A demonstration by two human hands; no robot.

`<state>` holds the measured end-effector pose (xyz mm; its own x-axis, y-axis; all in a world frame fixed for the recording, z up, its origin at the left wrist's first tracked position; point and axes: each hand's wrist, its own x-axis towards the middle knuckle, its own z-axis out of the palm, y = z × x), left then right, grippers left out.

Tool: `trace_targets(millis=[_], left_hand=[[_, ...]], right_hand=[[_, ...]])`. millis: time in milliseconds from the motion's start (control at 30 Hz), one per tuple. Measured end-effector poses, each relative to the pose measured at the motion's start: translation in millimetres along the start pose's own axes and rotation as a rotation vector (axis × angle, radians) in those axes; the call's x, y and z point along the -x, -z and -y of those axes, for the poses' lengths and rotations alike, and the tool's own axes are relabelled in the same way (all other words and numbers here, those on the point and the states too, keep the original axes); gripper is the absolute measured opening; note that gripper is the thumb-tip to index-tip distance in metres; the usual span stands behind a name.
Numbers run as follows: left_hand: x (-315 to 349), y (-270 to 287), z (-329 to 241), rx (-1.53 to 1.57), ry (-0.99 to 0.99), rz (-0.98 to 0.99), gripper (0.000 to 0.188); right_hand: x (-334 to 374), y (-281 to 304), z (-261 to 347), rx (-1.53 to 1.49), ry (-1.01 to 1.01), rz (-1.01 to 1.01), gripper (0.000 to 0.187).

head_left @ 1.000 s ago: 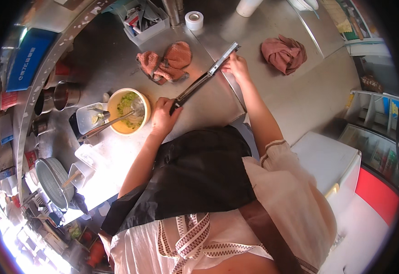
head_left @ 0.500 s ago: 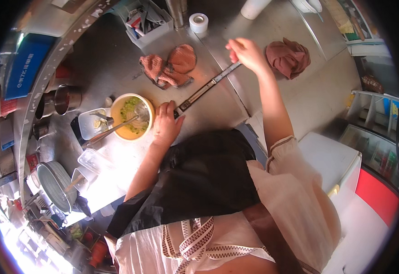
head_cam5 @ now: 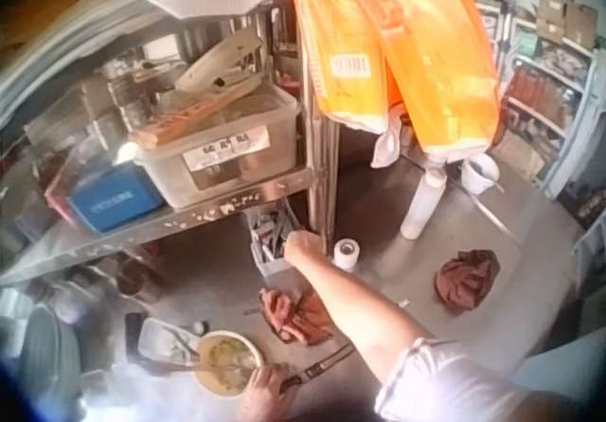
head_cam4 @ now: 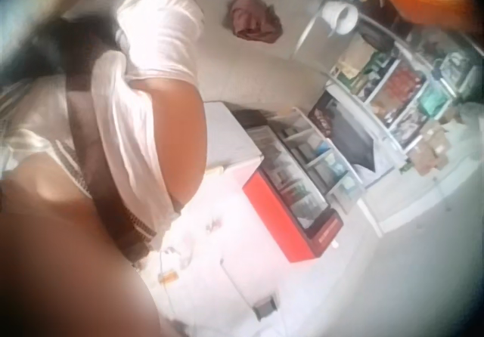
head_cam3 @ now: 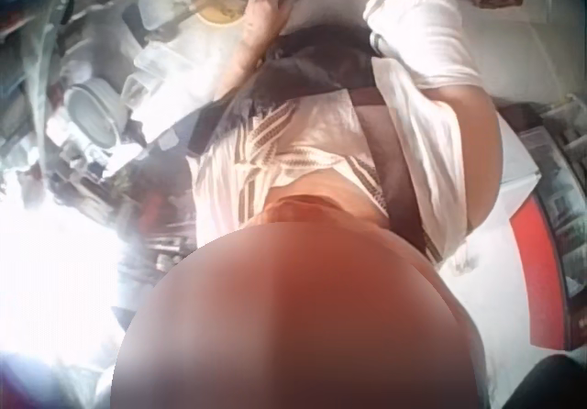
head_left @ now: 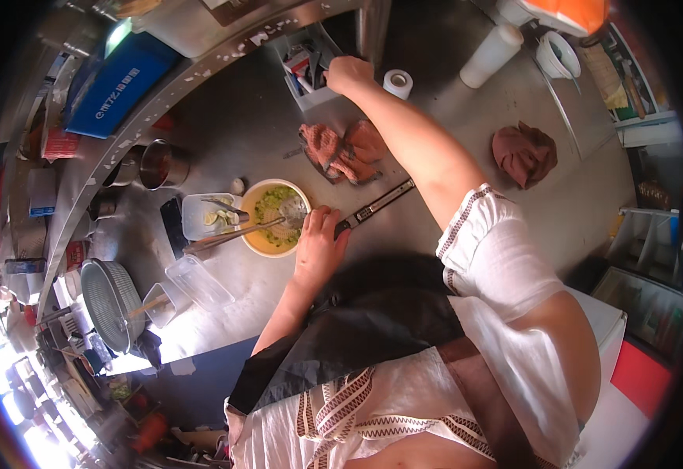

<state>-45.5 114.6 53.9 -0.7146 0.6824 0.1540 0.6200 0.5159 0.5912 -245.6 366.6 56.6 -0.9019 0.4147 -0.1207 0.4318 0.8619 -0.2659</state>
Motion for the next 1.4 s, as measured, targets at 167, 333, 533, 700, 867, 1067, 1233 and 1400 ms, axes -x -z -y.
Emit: trace_targets(millis=[167,333,533,700,867,1067,1233,1400], left_hand=[[-13.7,7.3,26.2,-0.072,-0.088,-0.048,0.031],[-41.5,15.4,47.3,-0.041,-0.115,-0.174,0.026],[-75.2,2.9,-8.3,0.977,0.421,0.028,0.036],[-55.9,-17.3,-32.1,0.765,0.526,0.134,0.031],[-36.1,-39.8,-25.3,0.531,0.392,0.203,0.035],[-47.5,2.5,-45.9,0.407,0.4,0.352,0.036],[-52.0,48.2,-39.6,0.383,0.286,0.662,0.037],[-77.1,87.4,-36.9,0.319,0.303,1.016,0.039]], right_hand=[[5.7,7.3,-6.6,-0.141,0.008,-0.108,0.034],[87.8,22.0,-14.7,-0.283,0.072,-0.184,0.038],[231.5,-23.2,-30.8,-0.61,0.113,-0.397,0.04],[283.6,-26.6,-44.0,-1.208,-0.065,-0.108,0.032],[293.0,-31.8,-56.9,-1.406,-0.21,0.239,0.044],[298.4,-24.7,-80.1,-1.309,-0.231,0.261,0.048],[304.3,11.2,-117.5,-1.247,-0.008,0.559,0.05],[293.8,44.7,-141.0,-0.878,0.113,0.892,0.042]])
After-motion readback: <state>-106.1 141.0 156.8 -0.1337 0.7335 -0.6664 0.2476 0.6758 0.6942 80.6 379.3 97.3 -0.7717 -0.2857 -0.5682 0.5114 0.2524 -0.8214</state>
